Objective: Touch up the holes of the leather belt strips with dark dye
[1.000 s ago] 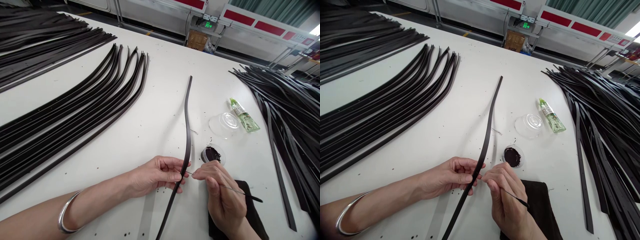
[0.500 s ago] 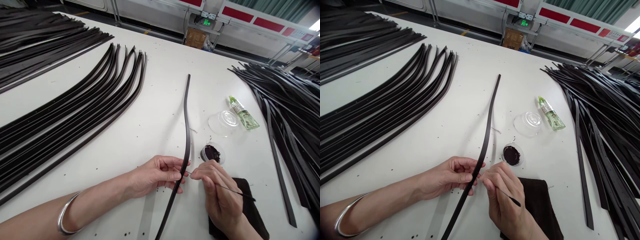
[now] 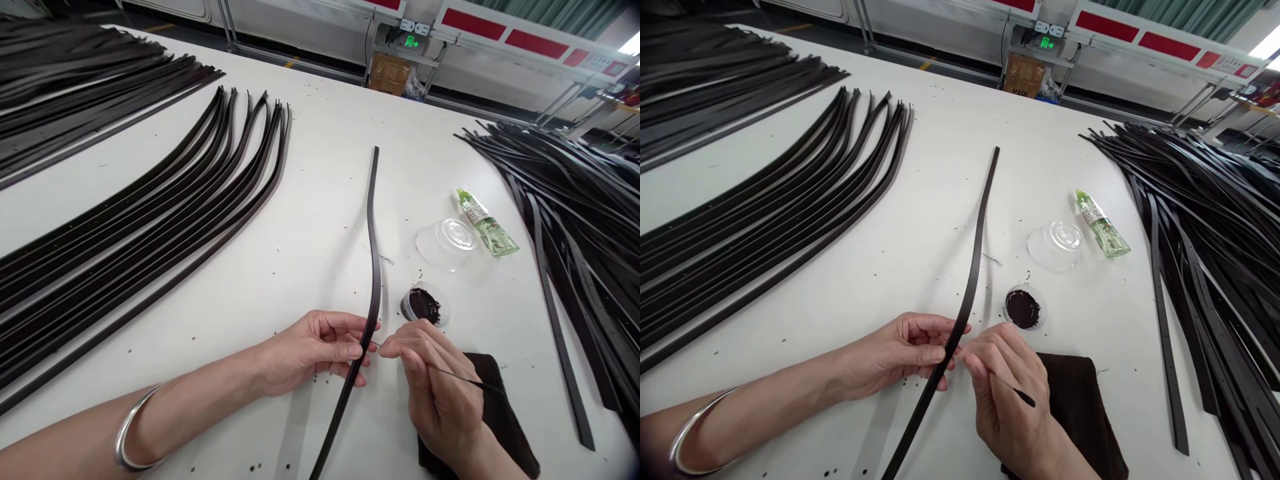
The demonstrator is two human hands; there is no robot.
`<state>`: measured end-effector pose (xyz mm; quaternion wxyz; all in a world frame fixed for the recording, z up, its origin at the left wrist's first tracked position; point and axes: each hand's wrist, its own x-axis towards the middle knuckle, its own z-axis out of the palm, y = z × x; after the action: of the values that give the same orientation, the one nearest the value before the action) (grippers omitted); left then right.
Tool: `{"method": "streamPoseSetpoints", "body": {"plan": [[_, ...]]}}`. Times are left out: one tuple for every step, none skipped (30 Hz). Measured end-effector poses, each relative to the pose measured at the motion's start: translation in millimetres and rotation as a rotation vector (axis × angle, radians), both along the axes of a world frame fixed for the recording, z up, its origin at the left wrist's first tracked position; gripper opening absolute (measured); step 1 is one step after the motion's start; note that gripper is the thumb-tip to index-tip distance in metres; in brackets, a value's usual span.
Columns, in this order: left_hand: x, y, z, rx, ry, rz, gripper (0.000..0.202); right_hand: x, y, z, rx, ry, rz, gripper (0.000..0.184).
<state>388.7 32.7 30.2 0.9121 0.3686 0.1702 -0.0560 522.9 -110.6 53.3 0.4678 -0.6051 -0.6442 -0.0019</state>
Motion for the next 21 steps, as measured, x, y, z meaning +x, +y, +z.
{"method": "streamPoseSetpoints", "body": {"plan": [[0, 0, 0.0, 0.000, -0.004, 0.002, 0.034, 0, 0, 0.1, 0.001, 0.002, 0.010, 0.027], [0, 0, 0.1, -0.002, -0.008, 0.008, 0.034, 0, 0, 0.1, 0.003, -0.001, 0.012, 0.027], [0, 0, 0.2, -0.006, -0.009, 0.013, 0.034, 0, 0, 0.0, 0.007, -0.006, 0.004, 0.027], [0, 0, 0.4, -0.011, -0.010, 0.019, 0.034, 1, 0, -0.1, 0.010, -0.010, -0.007, 0.027], [0, 0, 0.6, -0.013, -0.008, 0.023, 0.034, 1, 0, -0.2, 0.013, -0.012, -0.015, 0.027], [0, 0, 0.8, -0.015, -0.003, 0.021, 0.034, 1, 0, -0.4, 0.007, -0.012, -0.016, 0.027], [0, 0, 0.9, -0.015, 0.000, 0.019, 0.034, 1, 0, -0.6, -0.004, -0.011, -0.007, 0.026], [0, 0, 1.0, -0.014, 0.001, 0.018, 0.034, 2, 0, -0.8, -0.009, -0.012, 0.007, 0.026], [0, 0, 1.0, -0.013, 0.001, 0.019, 0.034, 2, 0, -1.0, -0.011, -0.014, 0.016, 0.026], [0, -1, 0.9, -0.012, -0.001, 0.021, 0.035, 2, 0, -1.3, -0.008, -0.016, 0.015, 0.026], [0, -1, 0.8, -0.013, -0.003, 0.024, 0.035, 2, 0, -1.5, 0.000, -0.016, 0.006, 0.026], [0, -1, 0.8, -0.015, -0.007, 0.028, 0.034, 2, -1, -1.8, 0.008, -0.013, -0.004, 0.026], [0, -1, 0.7, -0.019, -0.008, 0.031, 0.033, 1, -2, -2.1, 0.009, -0.003, -0.009, 0.026], [0, -1, 0.7, -0.025, -0.008, 0.032, 0.032, 1, -3, -2.6, -0.007, 0.015, -0.006, 0.026], [-1, -1, 0.7, -0.031, -0.004, 0.036, 0.031, 1, -6, -3.2, -0.023, 0.041, -0.004, 0.026], [-1, -1, 0.6, -0.036, 0.002, 0.041, 0.030, 1, -8, -4.0, -0.031, 0.079, -0.018, 0.027], [-2, -1, 0.5, -0.040, 0.011, 0.048, 0.030, 1, -11, -4.8, -0.021, 0.129, -0.052, 0.029], [-2, -1, 0.2, -0.045, 0.021, 0.057, 0.030, 1, -12, -5.5, 0.005, 0.185, -0.112, 0.030], [-3, -1, -0.1, -0.050, 0.031, 0.068, 0.030, 1, -13, -5.8, 0.035, 0.244, -0.190, 0.030], [-4, -1, -0.5, -0.059, 0.037, 0.082, 0.030, 1, -12, -5.5, 0.051, 0.298, -0.267, 0.029], [-5, -1, -1.0, -0.073, 0.036, 0.097, 0.030, 2, -10, -4.6, 0.036, 0.349, -0.328, 0.025]]}}
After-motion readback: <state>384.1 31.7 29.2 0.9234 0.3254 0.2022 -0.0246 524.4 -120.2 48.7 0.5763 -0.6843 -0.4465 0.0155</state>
